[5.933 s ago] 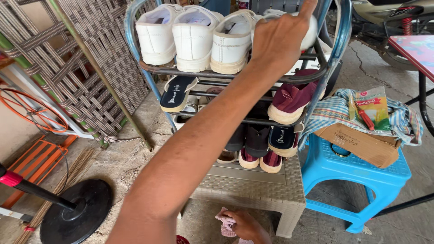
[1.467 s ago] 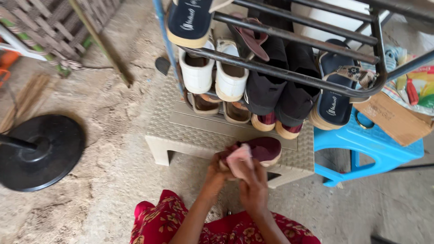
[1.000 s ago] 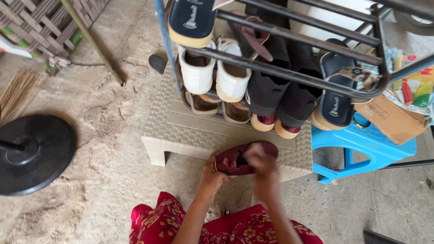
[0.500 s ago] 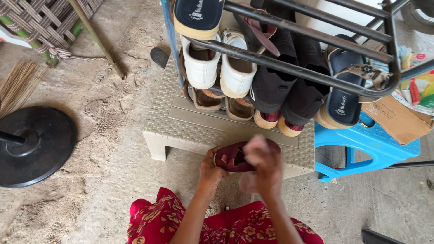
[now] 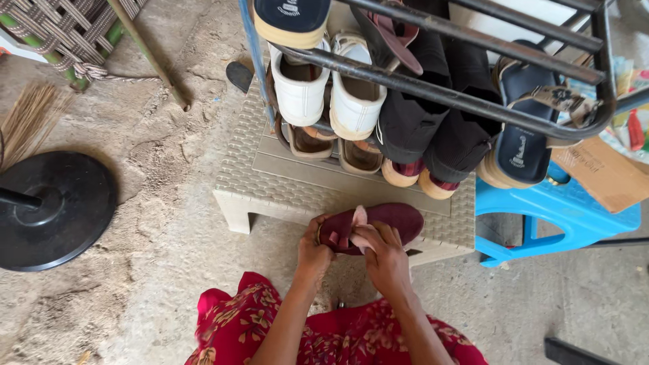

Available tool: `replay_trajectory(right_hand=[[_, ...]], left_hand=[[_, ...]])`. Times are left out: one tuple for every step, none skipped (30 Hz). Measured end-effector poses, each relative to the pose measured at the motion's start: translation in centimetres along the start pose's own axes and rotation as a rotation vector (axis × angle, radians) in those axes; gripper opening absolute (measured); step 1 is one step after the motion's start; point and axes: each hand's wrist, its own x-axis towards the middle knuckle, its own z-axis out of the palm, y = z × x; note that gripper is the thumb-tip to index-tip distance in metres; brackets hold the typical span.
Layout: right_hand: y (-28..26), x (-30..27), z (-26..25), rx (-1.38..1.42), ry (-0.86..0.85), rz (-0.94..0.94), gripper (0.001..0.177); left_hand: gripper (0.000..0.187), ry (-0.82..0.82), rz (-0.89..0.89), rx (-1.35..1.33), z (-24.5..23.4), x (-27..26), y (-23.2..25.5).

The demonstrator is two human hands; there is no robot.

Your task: The person wipes several pairs of shoes on a metal shoe rack using a pink cloth. They handle a white shoe, a dark blue sandal, and a maroon shoe, wiping the uppers and soles before returning them to the rack.

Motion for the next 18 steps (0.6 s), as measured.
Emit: replay_trajectory(right_hand=[[0.3, 0.0, 0.0, -0.08, -0.014, 0.159, 0.041], [1.4, 0.6, -0.5, -0.166, -0.028, 0.311, 0.039], [2.3, 0.8, -1.0, -0.252, -0.041, 0.462, 0.036], [3.0, 0.9, -2.0, -0.272, 0.035, 0.463, 0.038], [3.6, 0.9, -3.1, -0.293, 0.112, 0.464, 0.04], [3.8, 0.8, -3.8, -0.314, 0.188, 0.47, 0.042], [3.7, 0.9, -3.5, -0.245, 0.174, 0.346, 0.042], [3.1, 0.7, -2.4, -0.174, 0.157, 0.226, 0.041], [2.4, 0.6, -1.1, -0.103, 0.14, 0.106, 0.041], [1.6, 0.4, 0.3, -0.027, 0.122, -0.012, 0.04], [1.1, 0.1, 1.3, 0.049, 0.104, -0.129, 0.039], [0.8, -0.1, 2.0, 0.031, 0.081, -0.115, 0.043], [0.6, -0.4, 2.7, 0.014, 0.057, -0.101, 0.046], [0.7, -0.7, 3.0, -0.005, 0.026, -0.091, 0.05], [1.8, -0.6, 2.5, 0.051, 0.032, -0.035, 0.042], [3.3, -0.4, 1.4, 0.104, 0.041, 0.024, 0.035], [4.7, -0.2, 0.1, -0.095, 0.012, 0.276, 0.035], [5.7, 0.4, -0.8, -0.297, -0.013, 0.522, 0.036]], left_hand=[[0.046, 0.018, -0.009, 0.005, -0.1, 0.1, -0.1], [0.043, 0.034, -0.012, 0.002, 0.0, 0.3, -0.1], [0.049, 0.033, -0.003, -0.005, 0.0, 0.2, -0.3], [0.055, 0.034, 0.011, -0.015, -0.1, 0.3, -0.2], [0.062, 0.034, 0.026, -0.024, -0.1, 0.4, -0.2], [0.053, 0.038, 0.028, -0.024, 0.0, 0.4, -0.3], [0.045, 0.042, 0.031, -0.024, 0.1, 0.5, -0.4], [0.037, 0.047, 0.031, -0.022, 0.2, 0.5, -0.7], [0.039, 0.041, 0.035, -0.031, 0.3, 0.6, -0.9], [0.041, 0.039, 0.038, -0.037, 0.1, 0.7, -1.1], [0.044, 0.037, 0.041, -0.042, 0.0, 0.7, -1.3], [0.042, 0.051, 0.037, -0.035, -0.1, 0.8, -1.3], [0.04, 0.065, 0.032, -0.027, -0.2, 0.9, -1.3], [0.038, 0.081, 0.025, -0.027, -0.2, 0.9, -1.3], [0.04, 0.068, 0.032, -0.072, -0.1, 0.9, -1.3], [0.041, 0.049, 0.04, -0.115, 0.1, 0.9, -1.1], [0.043, 0.03, 0.048, -0.157, 0.3, 0.8, -0.9], [0.041, 0.037, 0.049, -0.122, 0.4, 0.7, -0.6]])
